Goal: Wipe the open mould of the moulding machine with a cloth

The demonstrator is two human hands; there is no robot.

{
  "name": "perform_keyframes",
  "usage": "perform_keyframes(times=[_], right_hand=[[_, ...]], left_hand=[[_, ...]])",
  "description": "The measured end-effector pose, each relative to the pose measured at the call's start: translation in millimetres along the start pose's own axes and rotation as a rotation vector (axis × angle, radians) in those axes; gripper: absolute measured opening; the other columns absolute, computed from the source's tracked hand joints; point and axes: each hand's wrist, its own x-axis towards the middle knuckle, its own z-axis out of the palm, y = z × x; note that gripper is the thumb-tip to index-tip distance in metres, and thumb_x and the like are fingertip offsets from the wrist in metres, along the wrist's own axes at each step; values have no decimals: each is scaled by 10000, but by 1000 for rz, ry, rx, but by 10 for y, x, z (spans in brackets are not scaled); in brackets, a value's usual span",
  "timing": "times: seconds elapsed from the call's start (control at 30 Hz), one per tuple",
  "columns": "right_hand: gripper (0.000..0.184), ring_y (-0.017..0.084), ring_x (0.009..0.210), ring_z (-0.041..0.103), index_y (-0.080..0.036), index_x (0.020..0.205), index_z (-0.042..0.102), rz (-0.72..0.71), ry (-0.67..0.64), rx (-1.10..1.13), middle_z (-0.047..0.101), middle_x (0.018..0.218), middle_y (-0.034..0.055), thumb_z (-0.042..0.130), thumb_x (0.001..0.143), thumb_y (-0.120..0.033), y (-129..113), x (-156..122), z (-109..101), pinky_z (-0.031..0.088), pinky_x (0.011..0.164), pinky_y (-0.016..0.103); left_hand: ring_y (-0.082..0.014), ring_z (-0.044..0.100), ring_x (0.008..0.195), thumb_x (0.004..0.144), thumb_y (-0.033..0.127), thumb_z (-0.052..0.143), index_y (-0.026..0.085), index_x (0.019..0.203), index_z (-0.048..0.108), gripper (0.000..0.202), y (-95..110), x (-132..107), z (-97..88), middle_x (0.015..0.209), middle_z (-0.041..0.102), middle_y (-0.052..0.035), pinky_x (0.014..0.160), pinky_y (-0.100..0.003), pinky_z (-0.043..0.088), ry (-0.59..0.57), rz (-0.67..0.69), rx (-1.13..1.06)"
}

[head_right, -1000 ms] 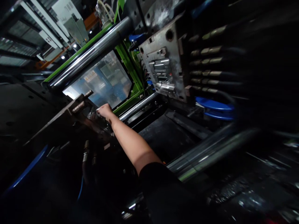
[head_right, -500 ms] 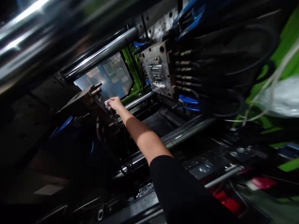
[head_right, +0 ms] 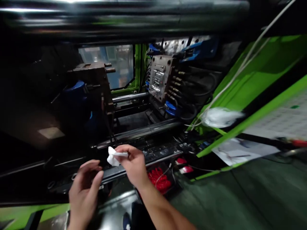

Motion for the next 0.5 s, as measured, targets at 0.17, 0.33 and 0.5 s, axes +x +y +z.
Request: perform_keyframes(times=[0.17, 0.33, 0.5], right_hand=[[237, 159, 972, 680, -211, 976, 729, -495, 50, -466, 684, 1044, 59, 638, 889, -10, -223, -504, -293, 576, 840, 274], [354, 188, 1023, 652, -191, 1072, 708, -743, -14, -684, 625, 1085, 101, 566, 878, 68, -349, -575, -843, 613, 851, 325], [304, 193, 1007, 633, -154, 1003, 687, -804, 82, -782, 647, 991, 90, 580, 856, 90, -531, -517, -1672, 610, 844, 347]], left_hand=[[-329, 531, 1373, 851, 474, 781, 277, 1092, 681, 326, 136, -217, 528, 1464, 513, -112, 1101, -451, 501, -212, -24, -347], [-326, 527, 1405, 803, 400, 851, 282, 1051, 588, 380, 321, -216, 1037, 1548, 477, -89, 1068, -408, 539, -366, -191, -734], [-231, 712, 1097, 829, 271, 829, 311, 1267, 605, 493, 455, -195, 1822, 1200, 718, -96, 918, -311, 597, -633, -178, -711]])
